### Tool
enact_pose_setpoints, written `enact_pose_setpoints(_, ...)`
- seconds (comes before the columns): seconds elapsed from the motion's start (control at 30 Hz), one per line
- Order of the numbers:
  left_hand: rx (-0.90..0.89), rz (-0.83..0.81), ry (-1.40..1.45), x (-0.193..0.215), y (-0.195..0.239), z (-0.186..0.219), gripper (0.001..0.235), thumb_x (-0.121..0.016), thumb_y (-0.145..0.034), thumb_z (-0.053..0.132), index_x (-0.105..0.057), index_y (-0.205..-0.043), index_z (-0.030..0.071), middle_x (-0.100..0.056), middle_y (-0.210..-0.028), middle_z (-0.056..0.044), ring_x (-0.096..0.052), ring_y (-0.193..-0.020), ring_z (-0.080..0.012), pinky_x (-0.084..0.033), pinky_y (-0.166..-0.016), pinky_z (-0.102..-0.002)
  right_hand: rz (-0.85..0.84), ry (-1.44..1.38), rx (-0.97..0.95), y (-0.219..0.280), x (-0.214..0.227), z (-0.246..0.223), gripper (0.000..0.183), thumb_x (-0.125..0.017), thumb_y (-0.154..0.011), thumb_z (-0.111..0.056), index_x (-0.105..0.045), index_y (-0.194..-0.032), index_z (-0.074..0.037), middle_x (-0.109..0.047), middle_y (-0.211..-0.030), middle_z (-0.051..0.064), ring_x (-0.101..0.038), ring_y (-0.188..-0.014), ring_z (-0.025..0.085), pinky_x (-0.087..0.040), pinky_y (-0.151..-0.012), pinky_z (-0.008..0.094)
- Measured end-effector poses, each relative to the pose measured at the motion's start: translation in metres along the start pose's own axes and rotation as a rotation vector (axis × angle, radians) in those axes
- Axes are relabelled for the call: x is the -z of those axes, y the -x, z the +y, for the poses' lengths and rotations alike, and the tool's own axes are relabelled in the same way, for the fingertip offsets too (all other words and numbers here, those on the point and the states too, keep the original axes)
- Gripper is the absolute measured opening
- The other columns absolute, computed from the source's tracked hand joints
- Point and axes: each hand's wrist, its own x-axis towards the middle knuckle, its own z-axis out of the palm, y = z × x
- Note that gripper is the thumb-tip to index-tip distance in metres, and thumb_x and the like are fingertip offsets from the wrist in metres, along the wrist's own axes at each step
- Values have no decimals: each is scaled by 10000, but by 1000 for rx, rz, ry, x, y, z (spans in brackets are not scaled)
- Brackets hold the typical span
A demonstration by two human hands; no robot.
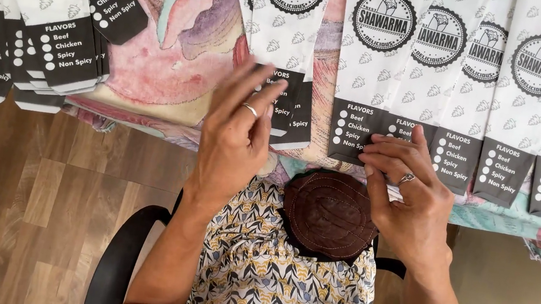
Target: The person attaches small black labels to the bottom of white shawarma paper wrappers, then stacks and aligns the finished wrappers. The person handles the wrappers and labels by hand, arranging them in a neat pile on the table.
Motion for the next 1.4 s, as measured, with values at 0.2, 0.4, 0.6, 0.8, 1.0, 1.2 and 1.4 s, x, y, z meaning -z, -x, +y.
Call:
enact_pose_setpoints(0.2,191,148,-282,7,-13,3,526,-828,-938,314,-639,-1308,-9,-636,-1219,-135,-520,-1106,-282,-514,-933,-423,65,34,131,-6,-9,-8,285,-554,-913,230,-732,-1005,28,-723,-1080,158,-631,-1212,403,-429,-1251,684)
enact_pose_setpoints(0.4,391,59,-275,7,-22,17,615,-858,-869,310,-606,-1352,25,-612,-1156,-112,-604,-1080,-277,-559,-871,-441,-35,-17,279,-22,-40,-22,265,-777,-925,38,-689,-1173,71,-705,-1242,251,-666,-1218,394,-405,-1215,616)
enact_pose_setpoints(0.6,418,130,-81,20,-29,15,591,-860,-833,20,-577,-1351,2,-655,-890,-43,-655,-880,-224,-529,-917,-438,-104,57,344,-26,-52,-26,224,-683,-990,29,-662,-1190,128,-669,-1244,253,-626,-1231,417,-405,-1205,603)
enact_pose_setpoints(0.8,477,253,399,79,-55,0,399,-689,-880,-185,-675,-1208,42,-766,-1011,-129,-652,-750,-115,-537,-584,-188,-106,63,326,-24,-54,-24,227,-673,-994,43,-653,-1206,123,-666,-1249,255,-625,-1237,421,-380,-1213,634)
enact_pose_setpoints(1.0,371,609,624,146,-50,-58,200,-755,-916,-93,-743,-1035,67,-763,-1025,-66,-708,-933,-182,-577,-883,-267,-68,49,331,-24,-57,-23,203,-702,-978,46,-667,-1167,114,-678,-1222,249,-642,-1209,420,-383,-1206,638)
enact_pose_setpoints(1.2,154,568,526,128,-36,-51,179,-634,-1078,-93,-616,-1166,62,-616,-1199,-47,-600,-1158,-205,-519,-1075,-357,-38,102,355,-26,-63,-29,217,-721,-981,32,-650,-1173,104,-680,-1205,246,-656,-1137,397,-394,-1194,632)
enact_pose_setpoints(1.4,301,249,633,83,-14,-35,243,-692,-970,-61,-689,-1192,36,-728,-1128,-50,-613,-831,-64,-327,-1360,-519,20,209,338,-20,-67,-30,224,-739,-986,6,-650,-1171,96,-678,-1195,242,-655,-1137,393,-407,-1174,642)
